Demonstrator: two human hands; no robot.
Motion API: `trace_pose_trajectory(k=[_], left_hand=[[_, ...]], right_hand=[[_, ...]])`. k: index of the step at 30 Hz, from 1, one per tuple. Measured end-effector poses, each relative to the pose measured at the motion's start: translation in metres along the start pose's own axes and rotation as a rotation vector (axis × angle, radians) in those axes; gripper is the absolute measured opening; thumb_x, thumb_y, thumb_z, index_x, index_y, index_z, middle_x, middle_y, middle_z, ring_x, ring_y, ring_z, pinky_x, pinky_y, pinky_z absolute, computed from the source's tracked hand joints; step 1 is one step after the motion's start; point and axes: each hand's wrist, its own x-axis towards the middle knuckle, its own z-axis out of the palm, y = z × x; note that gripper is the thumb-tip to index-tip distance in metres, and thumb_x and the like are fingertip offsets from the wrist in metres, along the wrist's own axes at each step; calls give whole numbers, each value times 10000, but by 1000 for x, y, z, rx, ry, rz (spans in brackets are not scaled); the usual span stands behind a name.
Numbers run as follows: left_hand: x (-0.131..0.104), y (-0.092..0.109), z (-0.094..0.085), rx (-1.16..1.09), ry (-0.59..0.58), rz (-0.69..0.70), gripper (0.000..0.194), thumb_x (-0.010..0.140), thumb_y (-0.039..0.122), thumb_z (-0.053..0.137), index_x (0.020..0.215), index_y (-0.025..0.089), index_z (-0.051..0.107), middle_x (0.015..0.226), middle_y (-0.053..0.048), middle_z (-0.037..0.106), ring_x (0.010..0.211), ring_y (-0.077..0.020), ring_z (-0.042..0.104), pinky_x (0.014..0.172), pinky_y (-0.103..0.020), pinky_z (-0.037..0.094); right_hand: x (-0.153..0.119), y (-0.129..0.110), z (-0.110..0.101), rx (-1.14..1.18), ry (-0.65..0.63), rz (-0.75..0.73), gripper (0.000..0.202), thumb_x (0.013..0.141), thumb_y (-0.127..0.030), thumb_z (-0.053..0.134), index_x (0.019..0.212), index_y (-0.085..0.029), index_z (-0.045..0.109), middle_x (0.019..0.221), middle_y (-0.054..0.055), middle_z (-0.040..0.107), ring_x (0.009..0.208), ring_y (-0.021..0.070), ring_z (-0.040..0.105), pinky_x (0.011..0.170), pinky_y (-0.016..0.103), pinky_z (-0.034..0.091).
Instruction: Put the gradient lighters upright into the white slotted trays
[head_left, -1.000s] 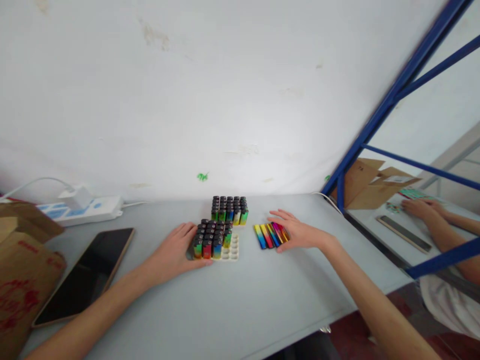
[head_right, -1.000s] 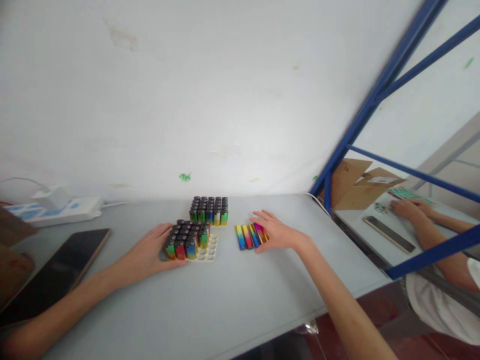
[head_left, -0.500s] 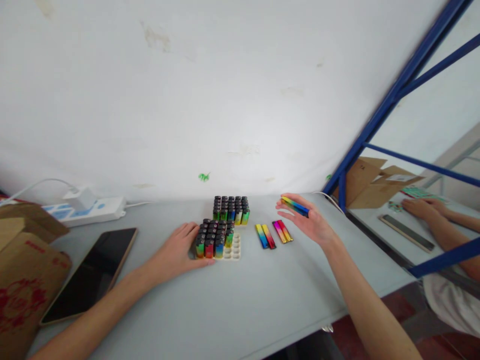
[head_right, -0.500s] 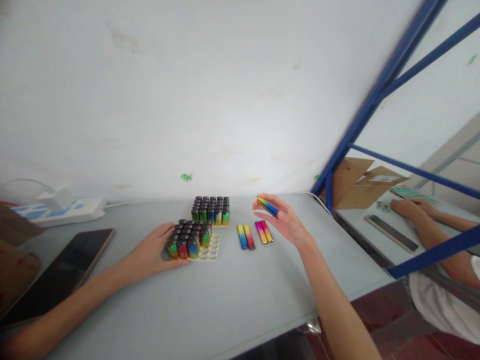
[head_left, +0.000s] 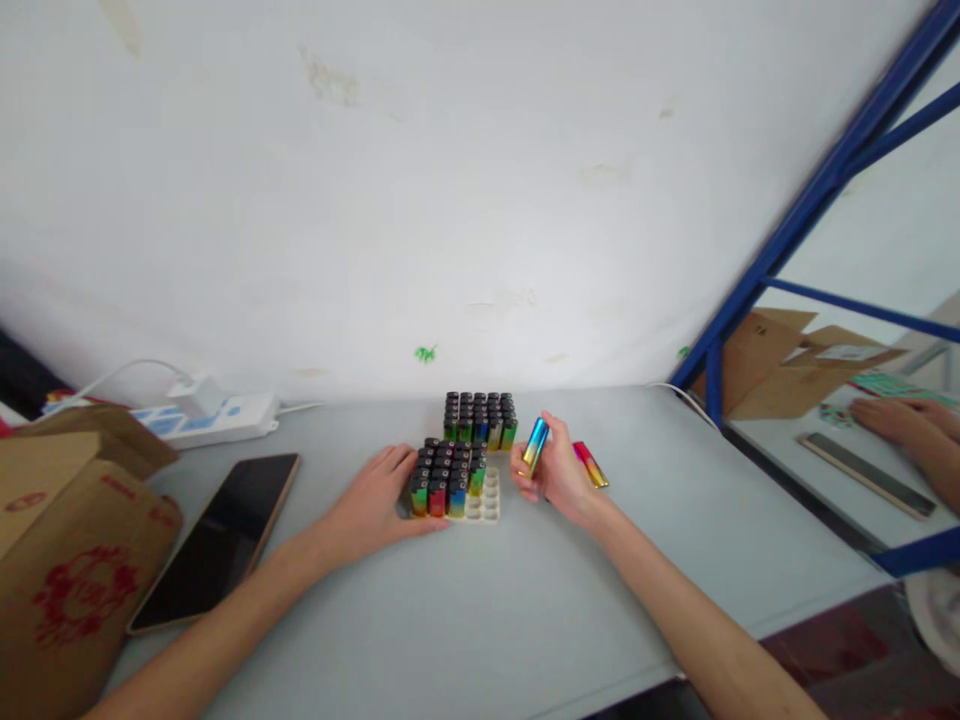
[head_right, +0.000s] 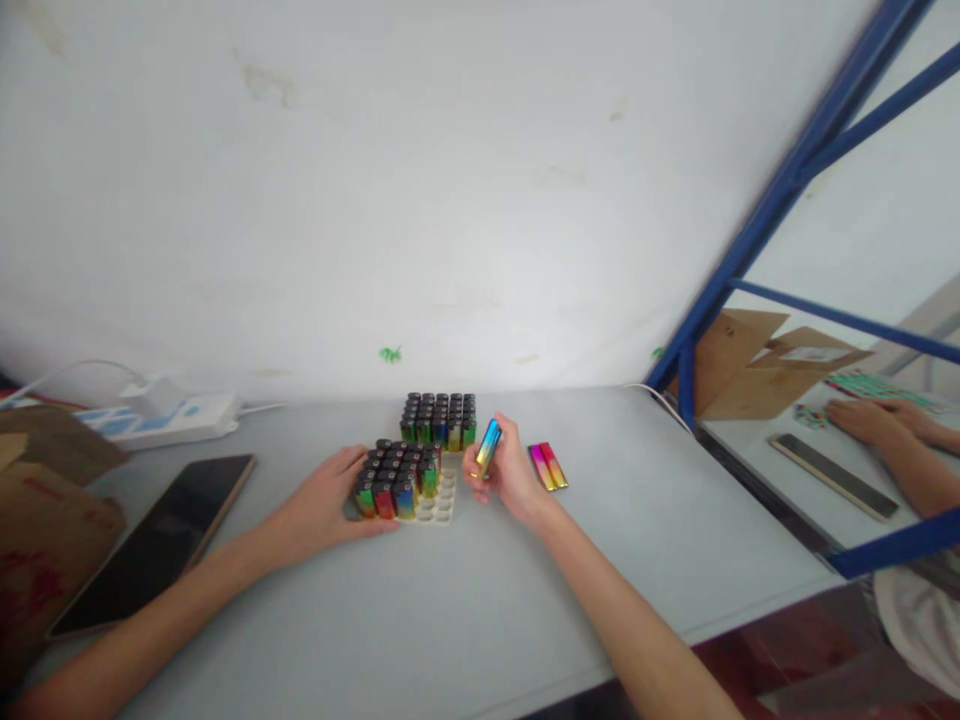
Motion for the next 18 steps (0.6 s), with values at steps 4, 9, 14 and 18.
trace_pose_trajectory(k=[4,9,14,18], left_hand=[[1,2,-2,-12,-47,-17,756,737,800,836,1218,226,731,1291,-161,734,1233,-426,688,1124,-570,554],[2,3,-3,-21,-43,-18,734,710,796,857,1184,250,734,1244,-135,742,1208,-415,694,1090,-542,569],[1,2,-3,-19,-31,6,727,731,805,846,1183,251,712,1239,-123,734,1169,-391,702,1079,-530,574],[1,2,-2,-9,-26,15,732,730,816,842,1169,246,707,1229,-127,731,1154,-391,703,1074,-536,579]], right_hand=[[-4,10,9,19,-4,63,849,921,-967,216,476,-266,396,455,-33,333,422,111,284,393,245,336],[-10,4,22,77,26,20,791,928,-950,352,520,-272,361,470,-90,238,409,93,183,334,220,262],[-15,4,29,99,100,29,698,975,-799,474,551,-261,344,452,-125,150,424,72,55,346,183,84],[-17,7,35,112,123,82,652,1048,-682,381,551,-261,338,438,-122,136,423,77,30,345,184,76]])
